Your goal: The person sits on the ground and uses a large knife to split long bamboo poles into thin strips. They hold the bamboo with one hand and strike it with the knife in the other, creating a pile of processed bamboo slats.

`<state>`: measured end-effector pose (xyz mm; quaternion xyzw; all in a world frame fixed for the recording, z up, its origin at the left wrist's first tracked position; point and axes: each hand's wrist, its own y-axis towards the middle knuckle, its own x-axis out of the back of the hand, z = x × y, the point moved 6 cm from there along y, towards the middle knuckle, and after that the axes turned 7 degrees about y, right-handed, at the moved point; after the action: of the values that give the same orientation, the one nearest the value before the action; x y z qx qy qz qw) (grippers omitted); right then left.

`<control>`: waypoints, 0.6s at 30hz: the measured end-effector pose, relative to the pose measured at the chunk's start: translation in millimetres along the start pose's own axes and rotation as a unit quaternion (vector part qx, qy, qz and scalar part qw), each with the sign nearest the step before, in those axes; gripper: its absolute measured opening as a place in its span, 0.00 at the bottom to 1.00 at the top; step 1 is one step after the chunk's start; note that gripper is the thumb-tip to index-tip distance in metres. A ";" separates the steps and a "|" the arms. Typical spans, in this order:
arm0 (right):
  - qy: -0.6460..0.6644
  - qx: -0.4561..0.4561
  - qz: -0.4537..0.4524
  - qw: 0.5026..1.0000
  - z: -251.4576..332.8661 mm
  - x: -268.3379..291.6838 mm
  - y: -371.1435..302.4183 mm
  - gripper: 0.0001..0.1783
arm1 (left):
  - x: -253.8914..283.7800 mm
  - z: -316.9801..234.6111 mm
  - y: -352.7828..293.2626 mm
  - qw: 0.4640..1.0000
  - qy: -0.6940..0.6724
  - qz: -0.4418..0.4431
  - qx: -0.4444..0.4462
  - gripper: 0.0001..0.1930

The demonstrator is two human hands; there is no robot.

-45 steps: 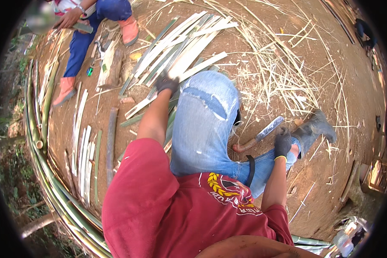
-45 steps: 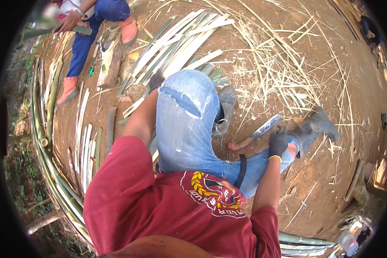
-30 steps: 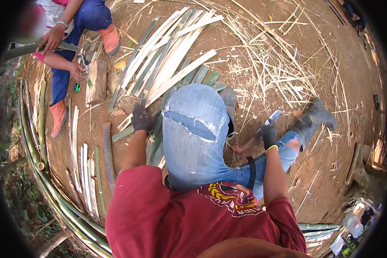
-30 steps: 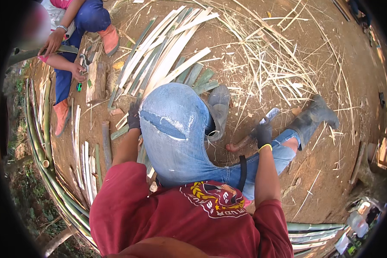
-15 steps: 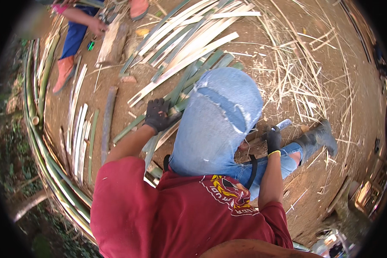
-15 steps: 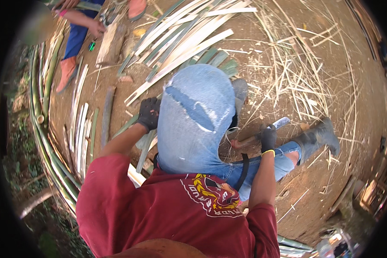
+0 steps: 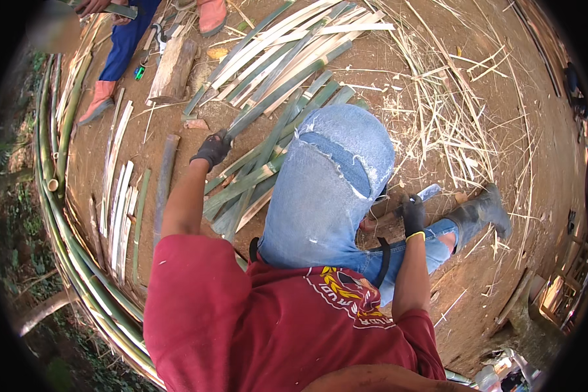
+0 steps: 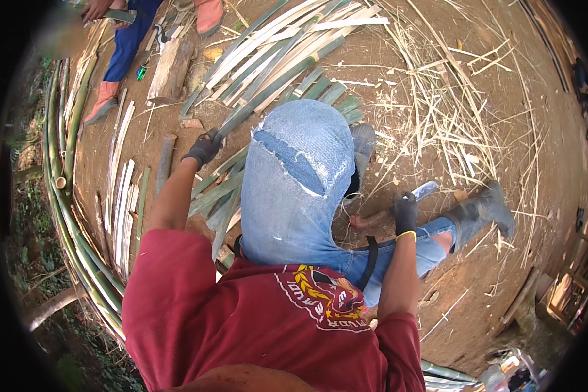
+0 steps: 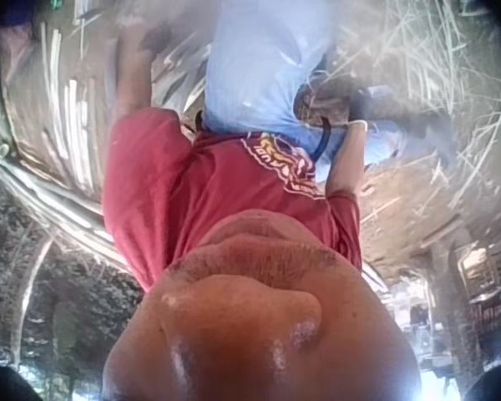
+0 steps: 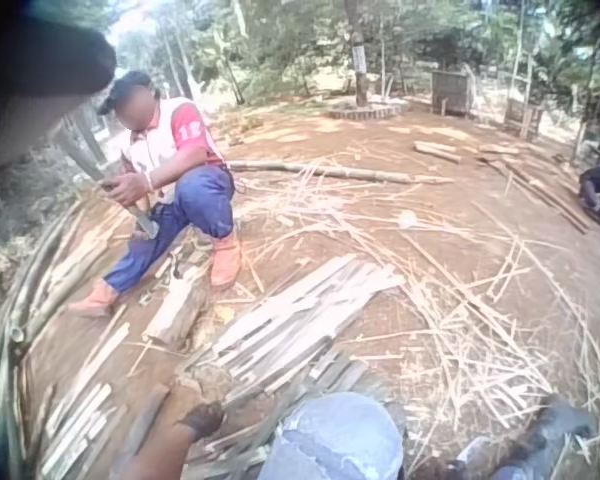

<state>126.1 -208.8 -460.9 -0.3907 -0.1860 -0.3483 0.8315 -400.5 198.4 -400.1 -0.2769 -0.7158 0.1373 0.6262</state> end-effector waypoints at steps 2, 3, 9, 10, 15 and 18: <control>-0.074 0.065 -0.013 0.995 -19.0 -1.2 13.5 0.29 | 28.5 -14.8 -8.8 0.983 -0.181 0.028 -0.011 0.17; -0.113 0.097 -0.023 0.989 -26.9 -2.0 19.8 0.31 | 42.0 -26.7 -12.2 0.986 -0.164 0.028 -0.009 0.17; -0.048 -0.046 -0.017 0.998 -49.5 -7.7 28.7 0.27 | 74.4 -60.5 -58.6 0.970 -0.242 -0.003 -0.012 0.16; -0.029 -0.047 -0.045 0.997 -57.8 -5.7 31.0 0.25 | 75.0 -64.7 -60.5 0.968 -0.250 -0.014 -0.026 0.16; -0.152 -0.076 -0.081 0.982 -35.4 -3.3 9.8 0.32 | 88.9 -114.9 -80.8 0.930 -0.348 -0.068 -0.098 0.11; -0.156 -0.164 -0.051 0.973 13.2 3.5 -19.9 0.43 | 102.0 -144.2 -90.7 0.899 -0.407 -0.093 -0.129 0.10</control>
<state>113.6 -209.1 -440.2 -0.5614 -0.2732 -0.3512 0.6978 -287.0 161.3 -241.5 -0.2073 -0.9423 0.0854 0.2486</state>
